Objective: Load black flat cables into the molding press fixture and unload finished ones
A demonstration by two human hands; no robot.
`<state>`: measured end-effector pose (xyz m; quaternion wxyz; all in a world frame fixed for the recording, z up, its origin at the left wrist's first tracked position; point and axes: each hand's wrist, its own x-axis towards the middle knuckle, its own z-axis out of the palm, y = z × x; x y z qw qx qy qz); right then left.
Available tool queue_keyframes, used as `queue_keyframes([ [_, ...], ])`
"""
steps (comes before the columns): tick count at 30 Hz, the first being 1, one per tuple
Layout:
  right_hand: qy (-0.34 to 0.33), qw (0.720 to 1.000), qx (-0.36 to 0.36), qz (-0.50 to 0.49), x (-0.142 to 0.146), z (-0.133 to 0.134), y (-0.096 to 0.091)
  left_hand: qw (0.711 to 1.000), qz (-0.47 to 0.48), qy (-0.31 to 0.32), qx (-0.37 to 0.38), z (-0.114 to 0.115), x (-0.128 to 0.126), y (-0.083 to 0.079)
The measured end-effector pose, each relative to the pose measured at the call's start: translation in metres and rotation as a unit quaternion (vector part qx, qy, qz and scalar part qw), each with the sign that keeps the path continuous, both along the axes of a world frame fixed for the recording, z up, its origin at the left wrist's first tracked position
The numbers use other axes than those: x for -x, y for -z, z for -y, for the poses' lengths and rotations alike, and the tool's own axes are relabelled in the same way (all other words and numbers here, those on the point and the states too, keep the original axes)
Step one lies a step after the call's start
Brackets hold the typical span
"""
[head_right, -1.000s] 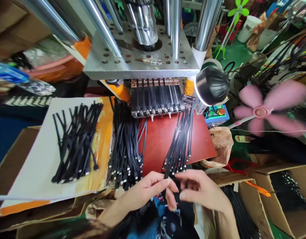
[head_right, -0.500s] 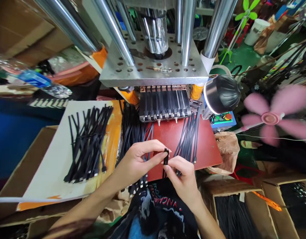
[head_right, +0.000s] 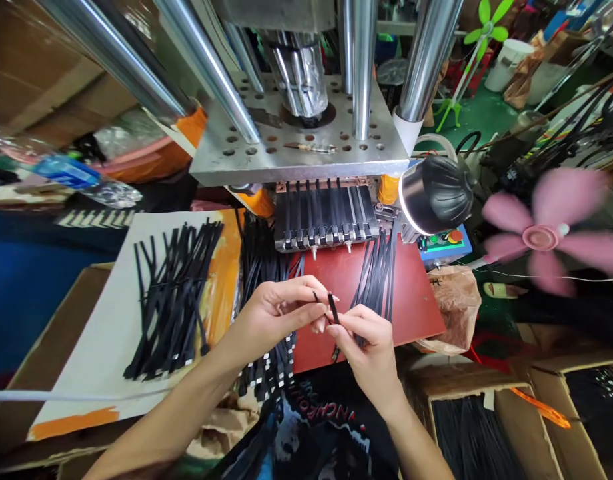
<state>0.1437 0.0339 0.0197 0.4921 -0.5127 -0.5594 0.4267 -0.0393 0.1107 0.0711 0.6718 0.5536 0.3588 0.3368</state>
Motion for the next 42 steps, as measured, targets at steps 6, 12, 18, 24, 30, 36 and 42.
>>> queue_keyframes([
  [6, 0.017, 0.999, 0.004, 0.031, 0.018, -0.012, 0.009, 0.973, -0.114, -0.036, -0.199, -0.017, -0.007, -0.005],
  [12, -0.201, 0.963, 0.180, 0.027, -0.011, -0.014, 0.008, 0.919, -0.208, -0.129, -0.308, -0.091, -0.019, 0.006],
  [18, -0.178, 0.974, 0.066, 0.122, -0.079, -0.127, -0.042, 0.847, -0.360, -0.147, -0.363, -0.172, -0.048, 0.030],
  [24, -0.177, 0.978, 0.017, 0.111, -0.075, -0.238, -0.041, 0.853, -0.288, -0.162, -0.403, -0.154, -0.036, 0.041],
  [30, -0.176, 0.971, -0.023, 0.158, -0.064, -0.269, -0.019, 0.733, -0.367, 0.077, -0.568, -0.120, -0.012, 0.045],
  [36, -0.071, 0.974, -0.083, 0.198, -0.064, -0.265, -0.006, 0.679, -0.458, 0.081, -0.568, -0.113, -0.028, 0.040],
  [42, -0.036, 0.982, -0.078, 0.169, -0.060, -0.269, -0.001, 0.664, -0.498, 0.043, -0.557, -0.098, -0.046, 0.042],
])
